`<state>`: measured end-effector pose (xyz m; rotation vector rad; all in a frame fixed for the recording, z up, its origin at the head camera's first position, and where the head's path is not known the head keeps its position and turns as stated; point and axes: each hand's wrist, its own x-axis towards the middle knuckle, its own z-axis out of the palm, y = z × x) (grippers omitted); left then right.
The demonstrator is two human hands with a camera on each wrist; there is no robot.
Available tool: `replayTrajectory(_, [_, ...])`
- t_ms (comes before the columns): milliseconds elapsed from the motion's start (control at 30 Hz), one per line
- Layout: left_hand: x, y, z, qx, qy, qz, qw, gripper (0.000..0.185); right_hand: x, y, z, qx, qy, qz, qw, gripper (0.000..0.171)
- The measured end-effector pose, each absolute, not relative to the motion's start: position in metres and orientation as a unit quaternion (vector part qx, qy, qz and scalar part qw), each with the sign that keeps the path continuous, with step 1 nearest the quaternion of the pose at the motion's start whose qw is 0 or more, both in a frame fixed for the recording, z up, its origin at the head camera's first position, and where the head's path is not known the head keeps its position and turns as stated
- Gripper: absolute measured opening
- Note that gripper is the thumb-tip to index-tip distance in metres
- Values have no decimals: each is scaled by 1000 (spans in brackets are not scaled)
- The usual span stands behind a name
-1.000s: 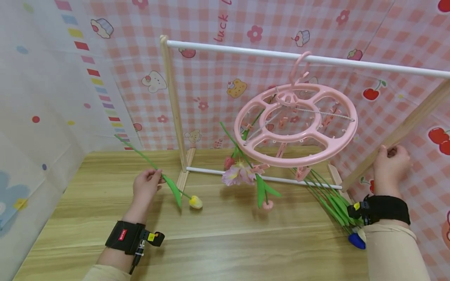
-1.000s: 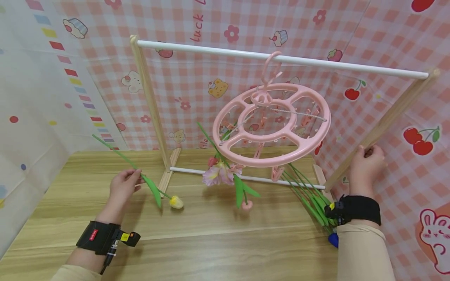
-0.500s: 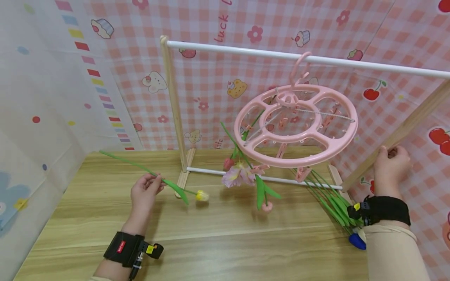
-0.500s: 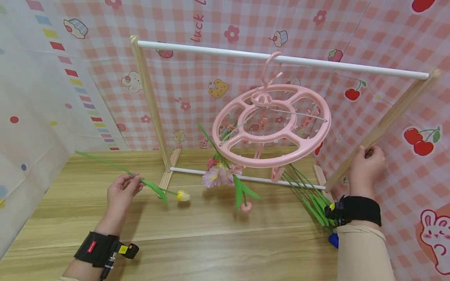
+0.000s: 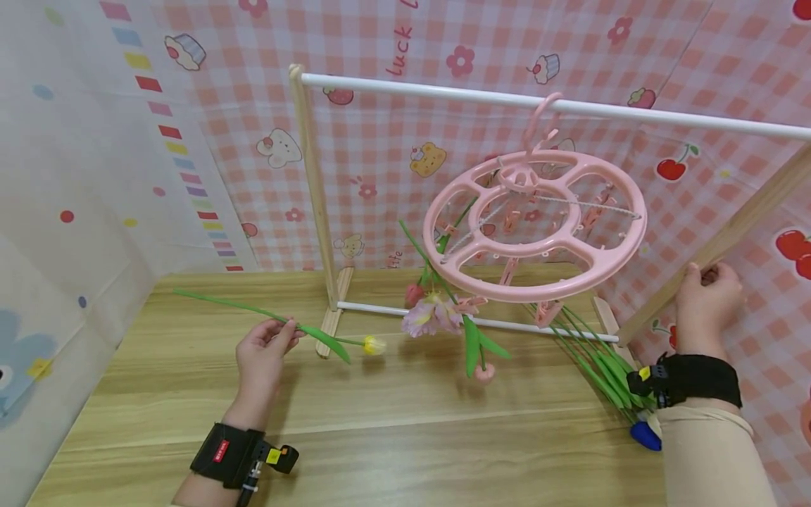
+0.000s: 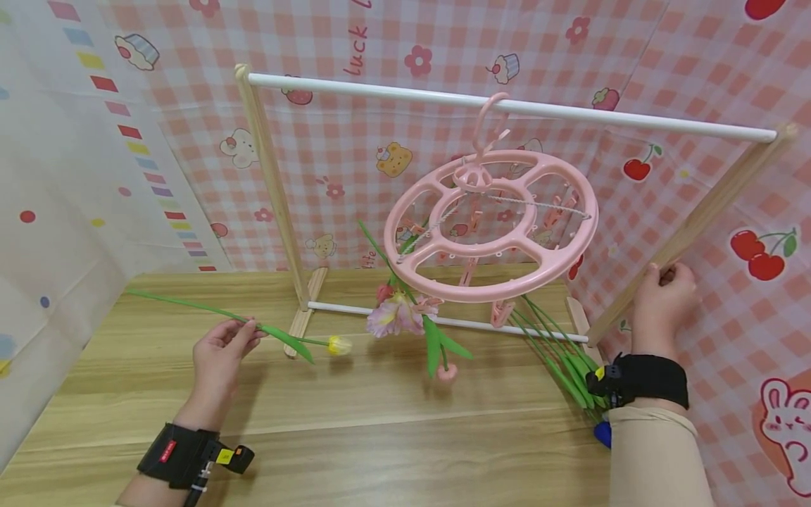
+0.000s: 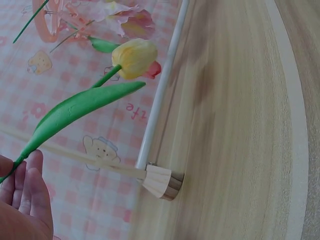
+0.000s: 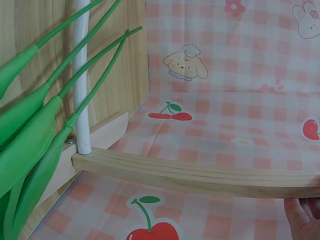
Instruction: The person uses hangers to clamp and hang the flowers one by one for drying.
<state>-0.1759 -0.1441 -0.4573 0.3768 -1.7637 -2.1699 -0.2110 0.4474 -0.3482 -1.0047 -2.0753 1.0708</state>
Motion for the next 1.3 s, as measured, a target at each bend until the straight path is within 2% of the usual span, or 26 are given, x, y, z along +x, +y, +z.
replayTrajectory(100, [-176,-143,-457,132,-620,-756,163,19,-211,446,-347,-381,-778,404,294,36])
replayTrajectory(333, [-175,-144,-455,129,-613,-762,165,10,-211,448,-347,-380,-777,420,274,27])
replayTrajectory(433, [-173,-145,-454,125,-613,-763,164,9,-204,440,-347,-353,-754,478,281,39])
replayTrajectory(567, [-173,-144,-454,126,-611,-766,156,8,-192,419,-348,-314,-698,553,329,58])
replayTrajectory(700, [-175,-141,-454,118,-603,-772,160,8,-183,391,-354,-257,-635,588,430,44])
replayTrajectory(800, [-175,-139,-455,108,-597,-778,160,8,-178,367,-364,-192,-601,619,468,31])
replayTrajectory(900, [-174,-136,-454,101,-596,-781,159,7,-172,342,-373,-125,-589,672,431,26])
replayTrajectory(1033, [-171,-131,-452,97,-601,-777,156,9,-162,314,-381,-28,-618,718,318,24])
replayTrajectory(1167, [-169,-126,-450,91,-606,-775,156,10,-152,301,-383,85,-664,713,209,32])
replayTrajectory(1300, [-167,-120,-448,84,-608,-775,154,9,-148,296,-383,164,-683,693,159,34])
